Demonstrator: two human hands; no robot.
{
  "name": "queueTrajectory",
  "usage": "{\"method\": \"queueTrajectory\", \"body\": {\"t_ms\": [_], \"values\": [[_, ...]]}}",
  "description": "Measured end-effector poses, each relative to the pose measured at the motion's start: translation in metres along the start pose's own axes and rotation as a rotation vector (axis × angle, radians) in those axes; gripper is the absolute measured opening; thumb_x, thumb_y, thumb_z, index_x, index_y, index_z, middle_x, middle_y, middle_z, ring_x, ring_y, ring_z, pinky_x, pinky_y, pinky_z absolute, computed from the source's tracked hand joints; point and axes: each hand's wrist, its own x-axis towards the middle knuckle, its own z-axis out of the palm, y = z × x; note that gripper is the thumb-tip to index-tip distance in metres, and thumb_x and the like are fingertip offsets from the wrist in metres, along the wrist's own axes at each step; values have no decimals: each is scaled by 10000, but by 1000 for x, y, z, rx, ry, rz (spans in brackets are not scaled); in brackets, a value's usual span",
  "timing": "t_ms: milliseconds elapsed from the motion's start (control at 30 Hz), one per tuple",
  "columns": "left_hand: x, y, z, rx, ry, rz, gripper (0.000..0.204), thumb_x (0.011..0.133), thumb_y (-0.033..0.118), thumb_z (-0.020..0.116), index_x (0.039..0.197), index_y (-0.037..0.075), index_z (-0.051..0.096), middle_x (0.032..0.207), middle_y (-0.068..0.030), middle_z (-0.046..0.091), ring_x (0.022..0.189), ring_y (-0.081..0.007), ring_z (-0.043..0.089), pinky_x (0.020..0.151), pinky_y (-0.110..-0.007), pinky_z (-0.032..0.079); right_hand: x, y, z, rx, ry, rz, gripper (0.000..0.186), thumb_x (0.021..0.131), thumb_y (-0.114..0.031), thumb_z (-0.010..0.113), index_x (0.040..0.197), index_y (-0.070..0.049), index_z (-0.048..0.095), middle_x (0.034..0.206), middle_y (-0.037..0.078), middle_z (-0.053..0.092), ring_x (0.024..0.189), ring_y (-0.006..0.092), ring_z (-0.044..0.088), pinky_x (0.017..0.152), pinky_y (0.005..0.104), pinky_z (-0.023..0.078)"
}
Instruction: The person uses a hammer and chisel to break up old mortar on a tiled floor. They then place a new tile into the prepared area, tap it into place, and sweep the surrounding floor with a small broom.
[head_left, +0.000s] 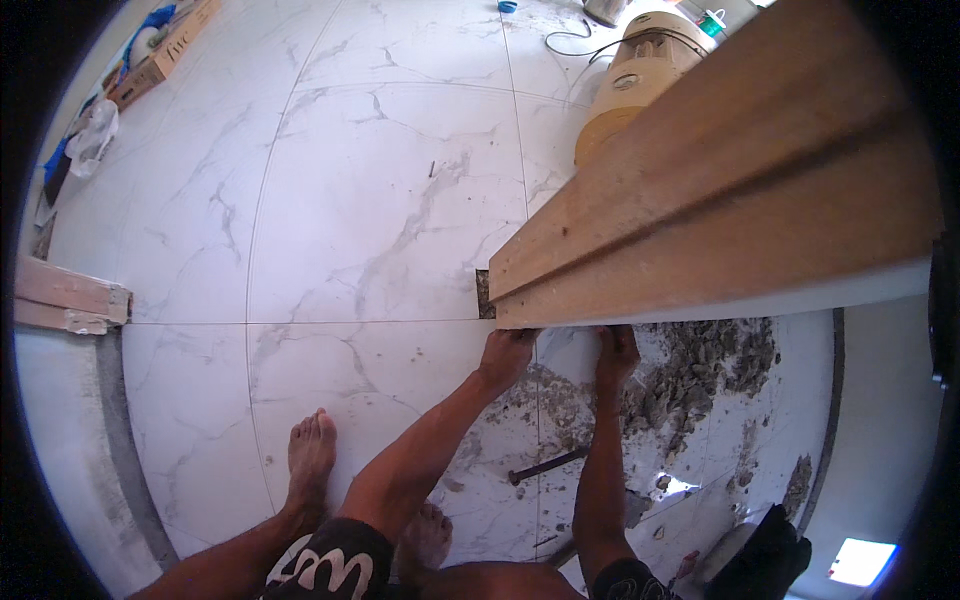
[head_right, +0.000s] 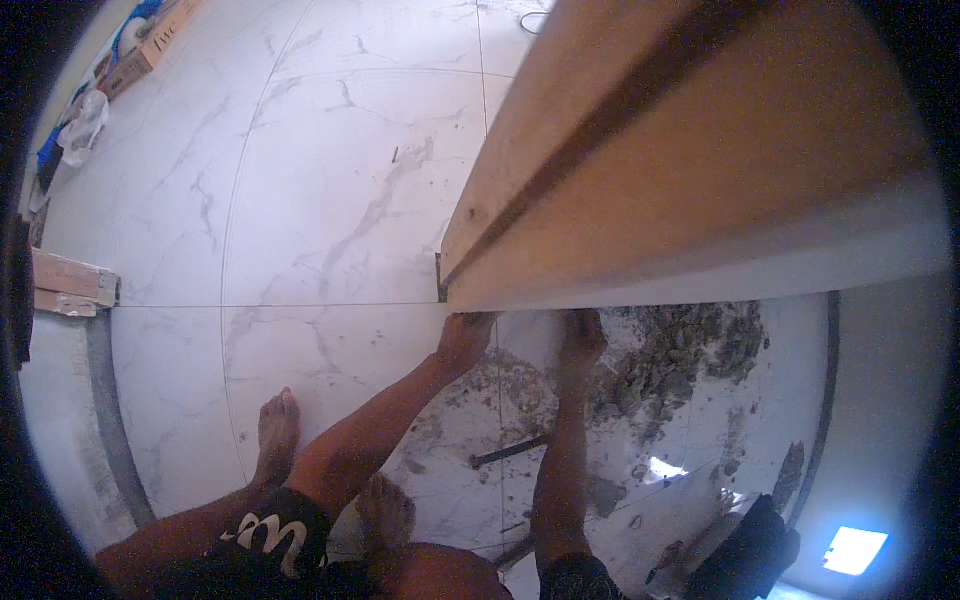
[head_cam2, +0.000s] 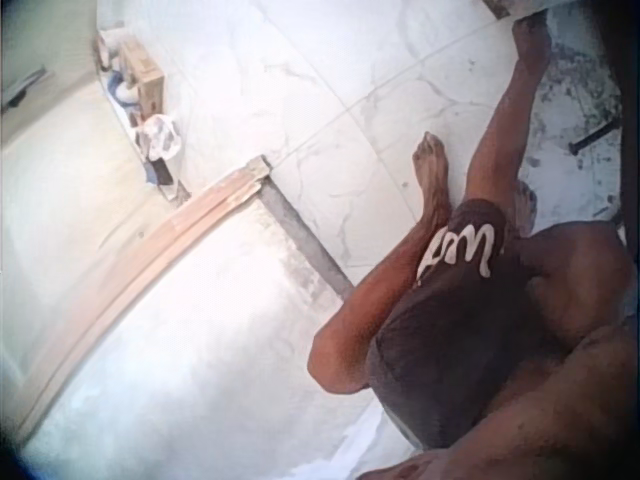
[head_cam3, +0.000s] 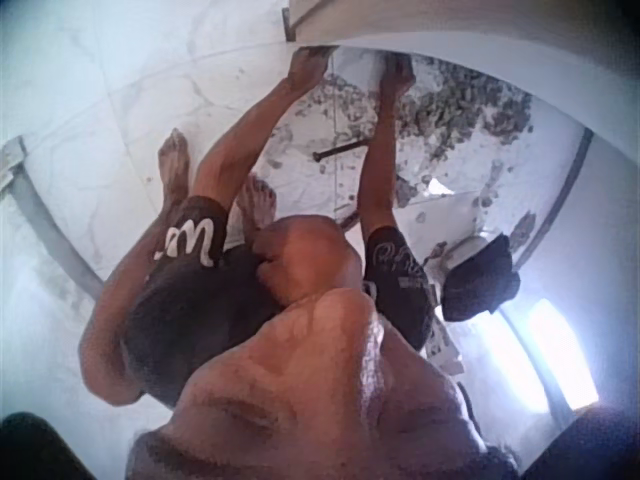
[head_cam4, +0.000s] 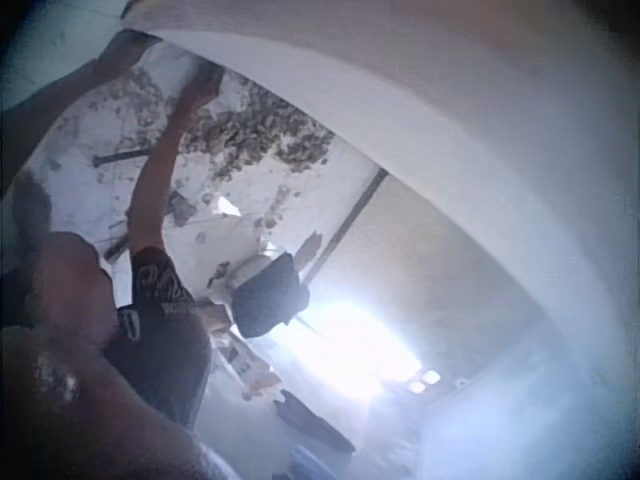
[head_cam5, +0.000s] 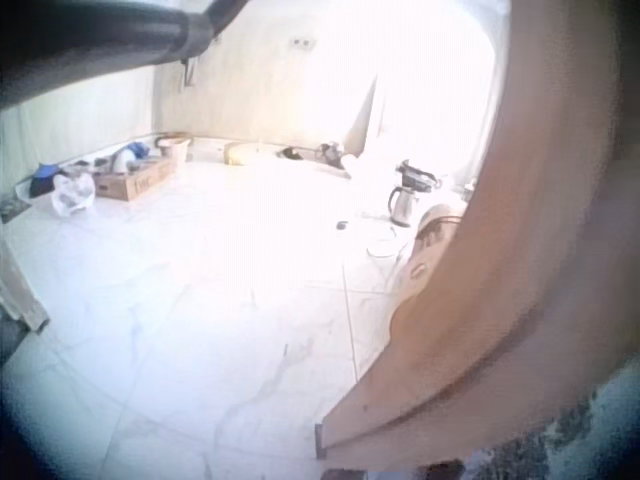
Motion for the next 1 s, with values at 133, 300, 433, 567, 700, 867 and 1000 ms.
{"method": "queueTrajectory", "body": {"t_ms": [133, 300, 433, 567, 700, 867, 1000], "values": [[-6, -5, 1, -99, -46, -101, 354, 717, -5, 581, 1061, 39, 652, 1045, -179, 626, 944, -372, 614, 730, -482, 539, -6, -1, 1, -176, 22, 163, 297, 889, -187, 658, 1037, 70, 648, 936, 131, 706, 863, 152, 600, 759, 325, 473], [-6, -4, 2, -53, -91, -75, 276, 714, 24, 611, 987, 17, 653, 1013, -171, 626, 944, -366, 615, 740, -471, 546, -13, 16, -3, -310, 81, 249, 337, 896, -229, 660, 1035, 78, 645, 940, 135, 706, 866, 164, 606, 757, 333, 478], [-5, -5, 4, -158, -29, -59, 262, 708, 40, 627, 967, 1, 646, 1002, -174, 623, 949, -363, 614, 760, -456, 551, -14, 39, -7, -271, 121, 131, 343, 897, -234, 660, 1035, 80, 644, 941, 135, 706, 865, 166, 607, 756, 334, 478], [-7, -7, 5, -214, 32, -61, 268, 707, 38, 626, 971, -1, 640, 999, -177, 621, 949, -362, 612, 775, -442, 552, -19, 51, -8, -257, 121, 86, 349, 897, -240, 660, 1034, 81, 643, 942, 134, 706, 864, 168, 607, 755, 335, 479], [-3, -1, -1, -202, 1, -73, 277, 707, 40, 620, 980, 0, 640, 997, -174, 621, 947, -363, 612, 779, -439, 553, -20, 59, -14, -264, 120, 48, 355, 897, -245, 660, 1033, 83, 643, 943, 134, 706, 863, 170, 608, 754, 337, 479], [-4, -2, 4, -249, 50, -75, 275, 700, 45, 615, 968, -6, 645, 1000, -171, 621, 955, -353, 612, 778, -431, 554, -18, 64, -17, -262, 120, 20, 363, 898, -252, 660, 1032, 85, 642, 944, 134, 706, 862, 172, 609, 752, 338, 480], [-7, -6, 3, -238, -35, -104, 256, 700, 50, 617, 948, -6, 650, 994, -171, 617, 962, -349, 606, 779, -425, 557, -17, 66, -14, -252, 120, 2, 369, 898, -257, 660, 1032, 86, 641, 945, 134, 705, 861, 174, 609, 751, 339, 480]]}}
